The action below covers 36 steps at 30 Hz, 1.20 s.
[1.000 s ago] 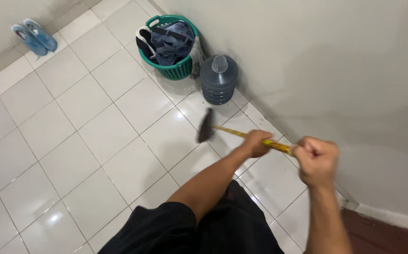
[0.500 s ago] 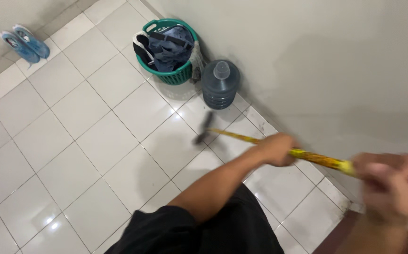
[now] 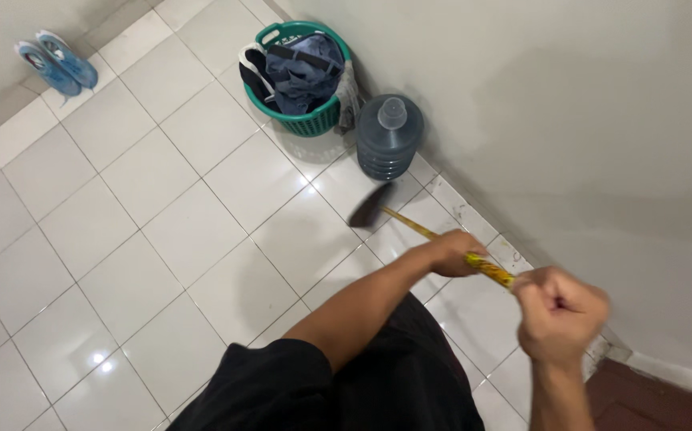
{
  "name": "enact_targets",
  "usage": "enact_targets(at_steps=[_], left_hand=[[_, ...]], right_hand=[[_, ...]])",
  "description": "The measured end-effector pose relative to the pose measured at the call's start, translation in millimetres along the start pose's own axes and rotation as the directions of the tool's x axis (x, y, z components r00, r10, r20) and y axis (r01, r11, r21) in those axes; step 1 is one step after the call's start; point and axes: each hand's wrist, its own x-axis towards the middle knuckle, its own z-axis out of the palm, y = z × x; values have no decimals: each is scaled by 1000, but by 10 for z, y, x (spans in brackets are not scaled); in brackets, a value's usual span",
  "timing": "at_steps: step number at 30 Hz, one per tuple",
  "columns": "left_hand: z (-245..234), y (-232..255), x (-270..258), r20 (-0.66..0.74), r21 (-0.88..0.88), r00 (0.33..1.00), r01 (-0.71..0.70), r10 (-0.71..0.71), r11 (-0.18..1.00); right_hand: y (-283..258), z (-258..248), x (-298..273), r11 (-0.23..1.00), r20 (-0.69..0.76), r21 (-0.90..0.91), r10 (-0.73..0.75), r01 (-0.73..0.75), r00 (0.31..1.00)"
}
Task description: The person sweeps the tiled floor with a broom, moving around a laundry basket and water jug. Then the person picks up clothes from the basket, walks to a bed, and folds a black t-shirt and other garments.
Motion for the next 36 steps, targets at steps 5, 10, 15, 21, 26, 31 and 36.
enact_targets(at_steps=[5, 10, 15, 21, 26, 31, 36], left_hand=[[-54, 578, 147, -87, -138, 996, -16, 4, 990], [-58, 634, 390, -132, -28, 988, -80, 76, 996], [-102, 48, 564, -66, 42, 983, -170, 172, 985], [198, 34, 772, 23, 47, 978, -209, 208, 977], [324, 537, 737, 52, 49, 934, -357, 354, 933], [164, 448, 816, 61, 75, 977, -210, 205, 975], [409, 233, 1052, 66, 58, 995, -82, 79, 995]], right_hand=[[-481, 16, 184, 976, 18, -214, 55, -50, 998], [-849, -161, 423, 993, -103, -99, 52, -62, 993], [-238, -73, 265, 976, -78, -212, 37, -52, 996], [84, -225, -9, 917, -134, -352, 147, -186, 980], [-646, -552, 17, 927, -169, -351, 77, -133, 983], [-373, -642, 68, 957, -297, -206, 137, -203, 945], [264, -815, -47, 957, -171, -250, 102, -144, 980]])
